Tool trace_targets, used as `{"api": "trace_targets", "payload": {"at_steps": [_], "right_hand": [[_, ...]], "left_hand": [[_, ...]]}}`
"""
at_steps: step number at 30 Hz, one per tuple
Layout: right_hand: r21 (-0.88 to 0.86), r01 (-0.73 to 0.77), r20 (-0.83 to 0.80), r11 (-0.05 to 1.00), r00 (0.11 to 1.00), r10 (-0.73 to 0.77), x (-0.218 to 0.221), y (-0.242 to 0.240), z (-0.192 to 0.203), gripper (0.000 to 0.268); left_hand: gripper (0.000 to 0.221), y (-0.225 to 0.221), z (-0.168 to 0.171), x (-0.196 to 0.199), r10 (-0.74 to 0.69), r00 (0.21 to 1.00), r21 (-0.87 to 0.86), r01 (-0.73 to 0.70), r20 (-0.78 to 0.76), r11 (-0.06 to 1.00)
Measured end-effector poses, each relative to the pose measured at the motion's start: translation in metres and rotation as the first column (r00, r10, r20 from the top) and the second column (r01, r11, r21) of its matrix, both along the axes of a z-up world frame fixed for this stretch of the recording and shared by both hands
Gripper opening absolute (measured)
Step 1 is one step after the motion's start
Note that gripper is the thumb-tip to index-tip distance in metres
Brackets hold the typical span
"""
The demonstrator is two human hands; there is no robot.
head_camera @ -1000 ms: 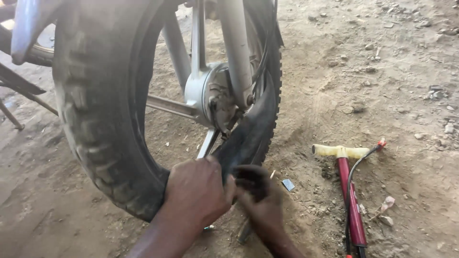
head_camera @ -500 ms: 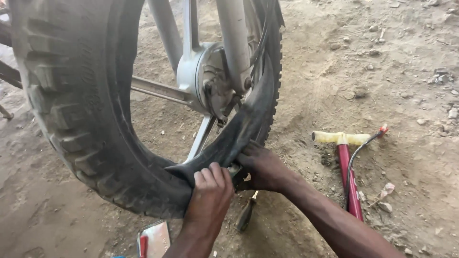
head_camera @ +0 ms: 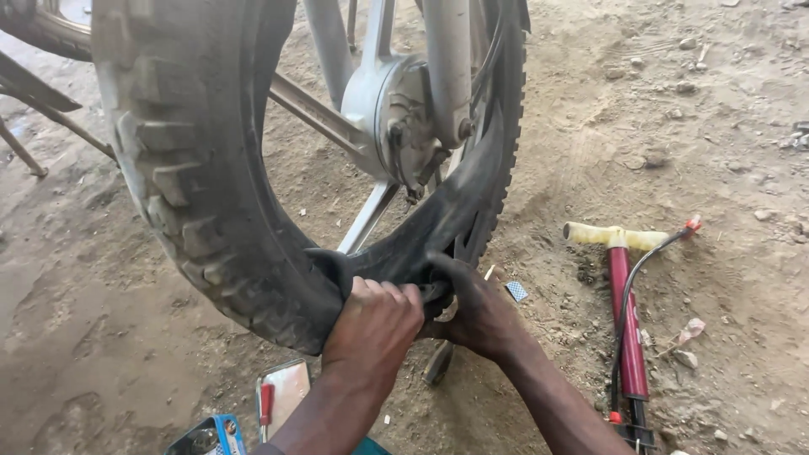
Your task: Repairing a motorcycle tire by removing and re-inserting the inner tube.
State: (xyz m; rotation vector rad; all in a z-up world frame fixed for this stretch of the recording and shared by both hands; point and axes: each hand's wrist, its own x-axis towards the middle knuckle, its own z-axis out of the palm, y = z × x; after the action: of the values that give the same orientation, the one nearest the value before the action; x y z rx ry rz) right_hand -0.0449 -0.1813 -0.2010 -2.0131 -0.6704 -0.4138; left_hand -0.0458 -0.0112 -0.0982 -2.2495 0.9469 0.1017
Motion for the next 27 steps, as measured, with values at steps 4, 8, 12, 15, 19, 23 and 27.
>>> {"api": "trace_targets", "payload": {"at_steps": [4,8,12,15,19,23,27], "right_hand": [[-0.217,0.119,-0.542,0.969,0.811,-0.221,-0.003,0.012,0.061,0.125],[-0.456,0.022,-0.397,0.889,0.890,-0.225,0.014,0.011,0.050,0.108],[-0.491,-0.104,-0.388,0.865,0.915,-0.110,0.034,0.008,0.046,0.075],[-0.417,-0.160,-0.406,0.895,0.913,-0.026,0.032,0.009,0.052,0.083],[-0.395,-0.054,-0.293,0.917,0.953,-0.070,0.037,0.012,0.021,0.102],[-0.376,-0.069,-0.303,0.924,0.951,-0.052,0.040,0.009,0.026,0.093],[-0.402,-0.144,-0.394,0.904,0.919,-0.029,0.055,0.005,0.007,0.084]], "left_hand": [[0.014,0.001,-0.005,-0.001,-0.029,0.997,-0.090,0.035,0.072,0.995],[0.012,0.003,0.002,-0.003,-0.007,0.999,-0.028,0.008,0.037,1.000],[0.013,0.005,0.005,-0.010,-0.042,0.981,0.085,0.026,0.192,0.996],[0.139,-0.009,0.023,-0.008,0.152,0.934,0.141,-0.206,0.324,0.968],[0.050,-0.002,0.009,-0.007,0.236,0.925,-0.229,-0.171,0.298,0.958],[0.031,0.008,0.022,-0.008,0.002,0.927,-0.181,0.072,0.376,0.981],[0.012,0.019,0.007,0.000,-0.224,0.880,-0.180,0.322,0.418,0.930]]}}
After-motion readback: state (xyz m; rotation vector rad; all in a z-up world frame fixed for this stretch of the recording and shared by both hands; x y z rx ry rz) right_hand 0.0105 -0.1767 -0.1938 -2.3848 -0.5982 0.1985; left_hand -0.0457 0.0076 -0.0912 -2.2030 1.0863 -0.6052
